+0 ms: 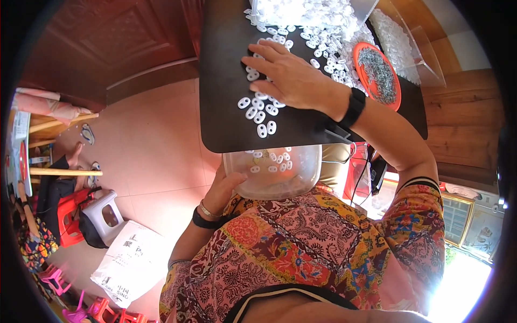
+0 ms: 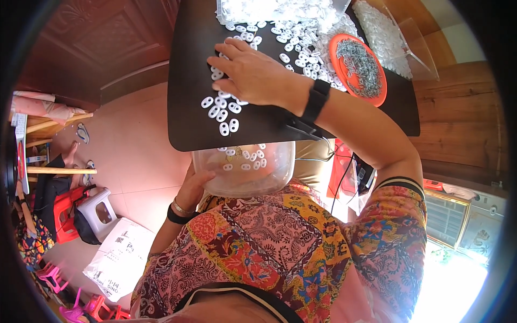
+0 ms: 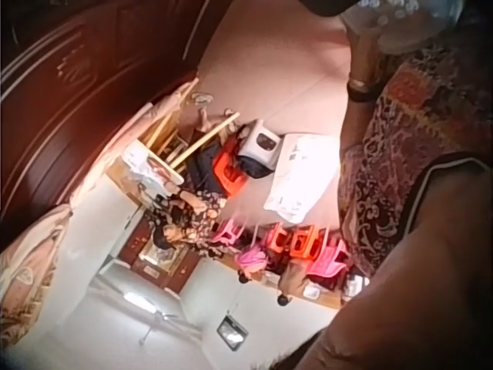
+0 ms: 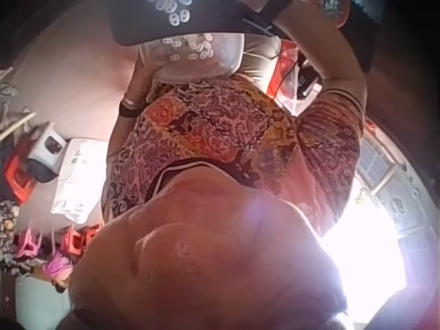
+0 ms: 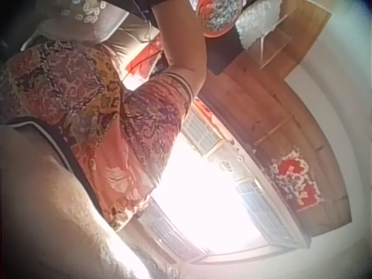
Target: Manually inserting small metal components into plastic housings.
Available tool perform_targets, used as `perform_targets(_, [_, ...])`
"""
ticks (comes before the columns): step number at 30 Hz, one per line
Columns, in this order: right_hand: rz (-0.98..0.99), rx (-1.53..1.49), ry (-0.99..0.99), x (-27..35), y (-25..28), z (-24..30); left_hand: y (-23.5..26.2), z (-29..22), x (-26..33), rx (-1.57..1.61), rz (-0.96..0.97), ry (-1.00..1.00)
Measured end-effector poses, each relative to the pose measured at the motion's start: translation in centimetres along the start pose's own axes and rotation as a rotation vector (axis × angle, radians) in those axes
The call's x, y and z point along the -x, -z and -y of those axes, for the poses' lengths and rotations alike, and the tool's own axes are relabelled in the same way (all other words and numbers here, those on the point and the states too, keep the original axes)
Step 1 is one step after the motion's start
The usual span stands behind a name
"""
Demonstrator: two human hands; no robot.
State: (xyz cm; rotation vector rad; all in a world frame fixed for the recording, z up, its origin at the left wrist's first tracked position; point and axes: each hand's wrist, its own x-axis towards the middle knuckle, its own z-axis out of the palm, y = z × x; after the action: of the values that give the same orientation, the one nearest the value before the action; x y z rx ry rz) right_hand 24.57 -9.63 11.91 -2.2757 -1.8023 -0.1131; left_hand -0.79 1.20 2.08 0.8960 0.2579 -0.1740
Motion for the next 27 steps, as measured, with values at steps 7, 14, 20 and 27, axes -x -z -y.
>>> perform_targets(7, [0.079,-0.037,0.055,3.8,1.3,2.8,-0.4,-0.3,0.1,0.038,-0.012,0.012])
perform_targets(14, [-0.048,-0.052,0.001,2.8,2.6,1.8,-0.4,-0.3,0.3,0.014,-0.024,0.021])
perform_targets(20, [-0.158,0.101,-0.12,1.4,1.4,-2.8,-0.8,-0.3,0.3,-0.018,-0.018,-0.007])
perform_targets(27, [-0.043,0.082,-0.015,2.7,1.2,-0.2,-0.8,-0.4,0.4,-0.023,0.002,-0.011])
